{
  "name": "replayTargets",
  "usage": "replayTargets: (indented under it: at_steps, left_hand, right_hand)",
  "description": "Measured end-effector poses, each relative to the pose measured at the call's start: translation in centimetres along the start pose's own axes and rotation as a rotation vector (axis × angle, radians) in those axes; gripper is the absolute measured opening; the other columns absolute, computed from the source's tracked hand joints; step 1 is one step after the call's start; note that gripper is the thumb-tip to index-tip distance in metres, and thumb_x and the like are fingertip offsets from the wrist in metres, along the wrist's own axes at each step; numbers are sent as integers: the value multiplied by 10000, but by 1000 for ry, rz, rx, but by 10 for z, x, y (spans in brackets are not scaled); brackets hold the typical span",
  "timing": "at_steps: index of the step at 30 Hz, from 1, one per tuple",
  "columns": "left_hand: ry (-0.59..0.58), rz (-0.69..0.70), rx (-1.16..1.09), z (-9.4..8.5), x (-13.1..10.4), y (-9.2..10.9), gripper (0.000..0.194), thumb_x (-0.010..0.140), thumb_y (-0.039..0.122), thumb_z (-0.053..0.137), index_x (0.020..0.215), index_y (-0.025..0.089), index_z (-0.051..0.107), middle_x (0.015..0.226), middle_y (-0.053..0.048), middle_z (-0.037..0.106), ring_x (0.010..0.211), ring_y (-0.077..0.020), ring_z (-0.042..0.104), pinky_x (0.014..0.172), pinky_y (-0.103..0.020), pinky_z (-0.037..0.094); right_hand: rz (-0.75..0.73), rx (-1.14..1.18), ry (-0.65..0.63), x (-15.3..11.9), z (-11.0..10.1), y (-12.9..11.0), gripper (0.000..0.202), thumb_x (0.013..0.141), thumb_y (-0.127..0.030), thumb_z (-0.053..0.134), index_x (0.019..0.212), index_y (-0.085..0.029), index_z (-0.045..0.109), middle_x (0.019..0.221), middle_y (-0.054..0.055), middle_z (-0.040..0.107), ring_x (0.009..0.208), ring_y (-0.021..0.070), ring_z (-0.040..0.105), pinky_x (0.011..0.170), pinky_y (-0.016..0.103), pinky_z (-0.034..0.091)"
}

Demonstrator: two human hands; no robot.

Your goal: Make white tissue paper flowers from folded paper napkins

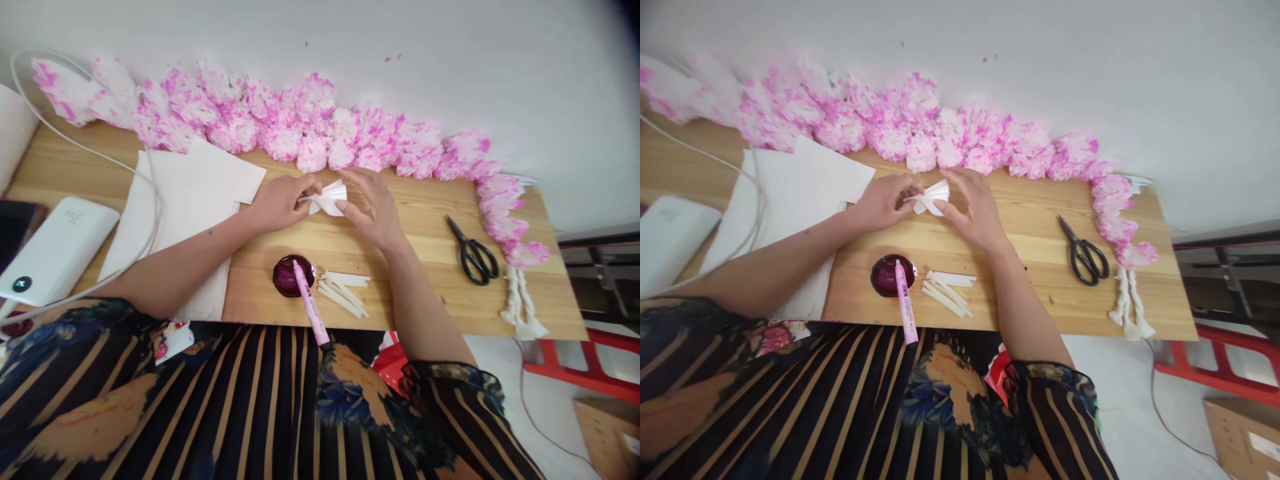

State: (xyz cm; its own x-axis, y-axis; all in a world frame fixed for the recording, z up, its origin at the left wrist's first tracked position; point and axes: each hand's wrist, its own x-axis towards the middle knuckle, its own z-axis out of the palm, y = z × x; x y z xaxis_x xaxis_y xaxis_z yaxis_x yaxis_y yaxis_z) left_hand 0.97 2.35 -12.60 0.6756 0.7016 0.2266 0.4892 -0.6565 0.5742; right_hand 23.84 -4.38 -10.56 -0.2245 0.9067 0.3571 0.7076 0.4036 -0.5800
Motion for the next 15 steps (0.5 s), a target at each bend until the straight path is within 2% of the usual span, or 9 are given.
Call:
replayTargets:
  at_steps: [3,7,15]
  left_hand:
    - [-28,56,62,-1,0,2,329,860,255,523,1152,183,659,925,-66,732,825,-222,665,759,-332,470]
    - [-61,116,127,0,-1,3,307,855,235,534,1132,192,661,921,-63,720,892,-246,666,807,-349,468]
    - [-69,123,144,2,-2,-1,348,859,223,521,1177,201,662,1010,-77,729,972,-263,662,842,-364,470]
  right_hand:
    - [-26,-21,-17,1,0,3,596,931,-662,563,1415,-317,597,1486,84,598,1414,335,499,1202,559,356]
    - [-30,6,-115,1,6,4,632,883,-681,627,1381,-291,636,1409,102,662,1337,347,562,1158,555,399]
    - [43,48,-128,-1,7,2,420,916,-572,640,1210,-293,752,1217,71,767,1130,313,685,1031,489,483]
